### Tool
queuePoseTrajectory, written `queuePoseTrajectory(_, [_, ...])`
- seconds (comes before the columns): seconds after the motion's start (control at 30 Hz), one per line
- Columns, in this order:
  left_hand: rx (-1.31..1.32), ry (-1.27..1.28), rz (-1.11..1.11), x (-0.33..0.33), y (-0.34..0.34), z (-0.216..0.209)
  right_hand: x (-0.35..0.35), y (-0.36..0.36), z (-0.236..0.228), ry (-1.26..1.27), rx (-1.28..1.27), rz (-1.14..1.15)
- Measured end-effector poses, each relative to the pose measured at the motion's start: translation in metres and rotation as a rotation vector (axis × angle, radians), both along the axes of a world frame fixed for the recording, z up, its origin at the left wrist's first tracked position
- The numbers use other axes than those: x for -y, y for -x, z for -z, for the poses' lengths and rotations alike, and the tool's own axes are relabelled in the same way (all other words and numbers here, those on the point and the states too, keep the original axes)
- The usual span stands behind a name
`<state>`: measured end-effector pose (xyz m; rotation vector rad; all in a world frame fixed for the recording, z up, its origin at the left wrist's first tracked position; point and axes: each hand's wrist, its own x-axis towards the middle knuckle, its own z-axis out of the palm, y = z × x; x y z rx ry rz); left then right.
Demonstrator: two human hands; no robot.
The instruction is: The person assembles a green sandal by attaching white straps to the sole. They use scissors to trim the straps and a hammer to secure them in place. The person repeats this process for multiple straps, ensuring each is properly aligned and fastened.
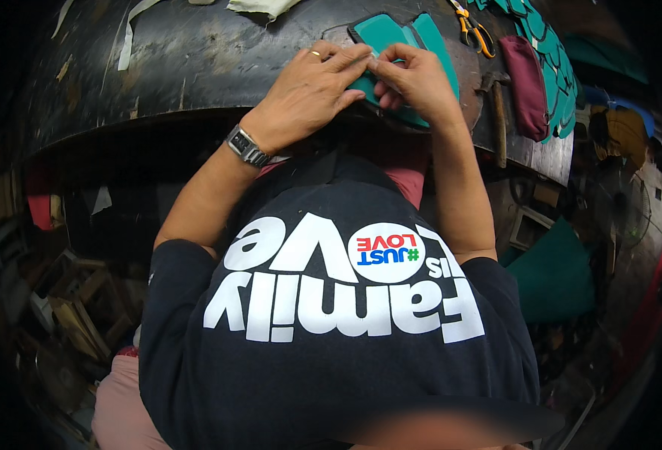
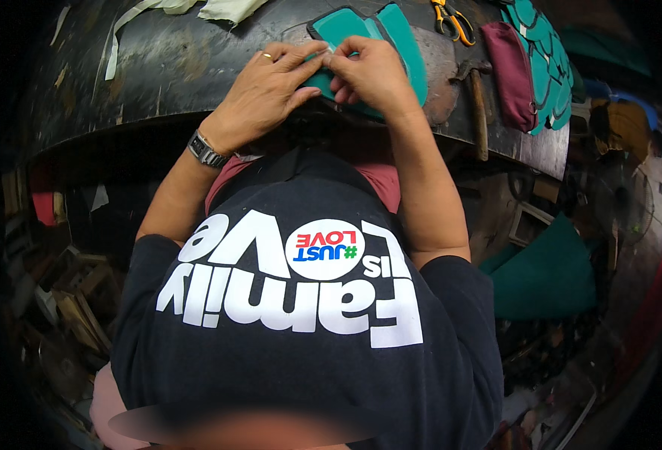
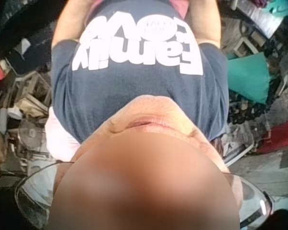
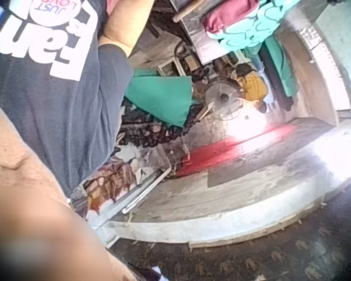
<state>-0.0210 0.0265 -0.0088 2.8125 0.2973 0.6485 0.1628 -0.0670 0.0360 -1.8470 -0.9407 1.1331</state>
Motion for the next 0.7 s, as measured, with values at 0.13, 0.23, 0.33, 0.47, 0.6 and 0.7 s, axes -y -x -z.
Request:
queuePoseTrajectory(0.13, [-0.098,-0.021,0.017,-0.003,0.001,-0.004,0.015,-0.020,-0.009,0.044,0.033,-0.038])
queuePoseTrajectory(0.23, [-0.083,-0.011,0.034,-0.005,0.001,-0.006,0.029,-0.031,-0.010,0.022,0.041,0.017])
queuePoseTrajectory(0.33, [-0.067,-0.004,0.033,-0.003,0.000,-0.007,0.039,-0.033,-0.005,0.025,0.021,0.054])
queuePoseTrajectory(0.47, [-0.121,-0.017,0.004,-0.002,0.001,-0.009,0.041,-0.029,-0.003,-0.027,0.065,0.078])
queuePoseTrajectory(0.6, [-0.119,-0.011,-0.011,0.000,0.000,-0.010,0.038,-0.032,-0.011,-0.055,0.156,0.025])
queuePoseTrajectory(0.7, [-0.115,0.013,-0.014,0.001,-0.001,-0.013,0.034,-0.037,-0.014,-0.024,0.208,-0.017])
